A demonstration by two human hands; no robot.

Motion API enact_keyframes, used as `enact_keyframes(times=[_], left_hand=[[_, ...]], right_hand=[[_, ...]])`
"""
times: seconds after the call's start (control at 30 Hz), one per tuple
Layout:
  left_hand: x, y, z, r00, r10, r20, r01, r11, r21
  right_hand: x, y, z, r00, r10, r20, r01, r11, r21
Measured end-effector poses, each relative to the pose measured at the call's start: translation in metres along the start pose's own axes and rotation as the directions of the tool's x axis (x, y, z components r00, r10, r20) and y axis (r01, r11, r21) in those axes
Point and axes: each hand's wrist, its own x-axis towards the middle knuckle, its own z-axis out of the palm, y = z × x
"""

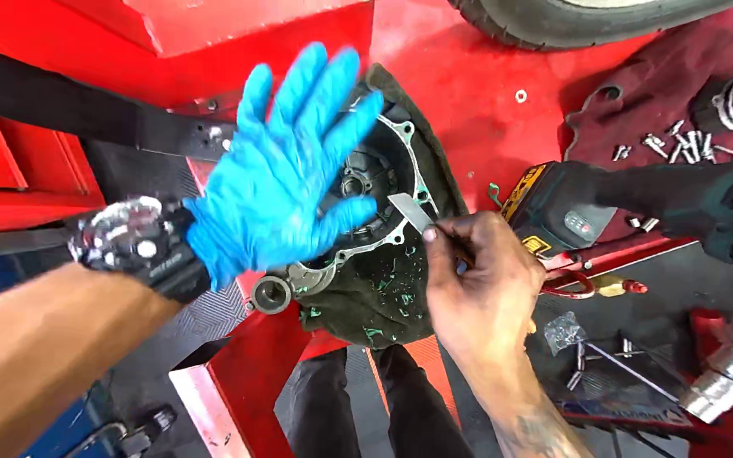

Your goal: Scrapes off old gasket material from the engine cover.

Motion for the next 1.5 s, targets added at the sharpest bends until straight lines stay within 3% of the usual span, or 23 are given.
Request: enact_keyframes(times=[0.17, 0.63, 1.5], left_hand=[[-0.018, 0.002, 0.009, 0.985, 0.164, 0.048, -0.164, 0.986, -0.005], [-0.017, 0.008, 0.022, 0.997, 0.06, -0.042, -0.06, 0.998, -0.001], [-0.018, 0.004, 0.026, 0.994, 0.056, -0.097, -0.061, 0.997, -0.055]], right_hand=[[0.001, -0.004, 0.006, 0.999, -0.035, -0.012, 0.034, 0.998, -0.055], [-0.014, -0.017, 0.015, 0.996, -0.039, -0.086, 0.025, 0.986, -0.164], [-0.027, -0.028, 0.033, 0.973, 0.062, -0.223, -0.085, 0.992, -0.097]])
